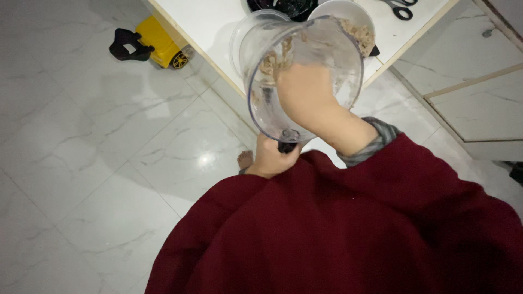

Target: The person scrapes a thick, beige paste from a blender jar into a metal bowl using a wooden stick. They repeatedly scrape the sides and bottom of the jar to transfer the contents.

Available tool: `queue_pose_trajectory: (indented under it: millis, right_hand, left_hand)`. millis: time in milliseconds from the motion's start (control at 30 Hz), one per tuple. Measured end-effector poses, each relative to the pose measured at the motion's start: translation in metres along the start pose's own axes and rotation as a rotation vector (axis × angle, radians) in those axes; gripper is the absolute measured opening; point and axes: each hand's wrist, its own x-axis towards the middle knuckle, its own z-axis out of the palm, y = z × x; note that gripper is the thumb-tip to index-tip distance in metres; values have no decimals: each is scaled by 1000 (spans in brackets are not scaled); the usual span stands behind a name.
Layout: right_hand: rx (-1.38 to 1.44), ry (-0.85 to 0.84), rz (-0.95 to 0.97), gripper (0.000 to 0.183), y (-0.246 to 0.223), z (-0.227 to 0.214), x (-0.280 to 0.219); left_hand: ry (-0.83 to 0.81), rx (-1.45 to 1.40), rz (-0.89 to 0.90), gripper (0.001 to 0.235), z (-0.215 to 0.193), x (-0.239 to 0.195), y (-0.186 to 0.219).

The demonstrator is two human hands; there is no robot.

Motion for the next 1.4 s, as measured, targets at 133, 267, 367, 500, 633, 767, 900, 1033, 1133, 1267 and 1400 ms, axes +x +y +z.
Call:
queue_pose_trajectory:
  millis: [133,267,367,500,633,767,900,1033,1133,1267,1400]
  right_hand:
    - [120,39,24,17,11,-21,-11]
    - [207,19,14,24,36,-72,-46]
    - [272,-43,33,24,31,-101,-54]
    - [331,-87,29,23,14,-102,-39]
    - [386,6,-34,20,6,-73,-24]
    - [327,48,-8,16,-3,-31,-8]
    - [230,12,54,15,-13,10,19]
    - [173,96,70,20,-20,39,35]
    - [121,60,101,12,-18,30,34]
    - [172,71,120,18,4,-29,10]
    - [267,-25,103,24,25,-87,-29]
  left_hand:
    - [27,9,-49,18,-3,-2,-3]
    - [37,20,-64,13,-3,-3,-4]
    - [44,39,-15,14,-4,-2,-4]
    - [34,-9,-56,15,-6,-3,-5]
    - [41,-32,-60,15,-7,-3,-9]
    - [-1,-51,-109,13,-8,-5,-11]
    - [-25,-50,-113,13,-8,-2,-10]
    - [-44,-88,-221,11,-7,0,-7]
    - [-24,-96,-214,8,-10,4,-7]
    - [14,-1,2,13,-12,10,-7]
    - [3,30,-116,13,-12,9,-9]
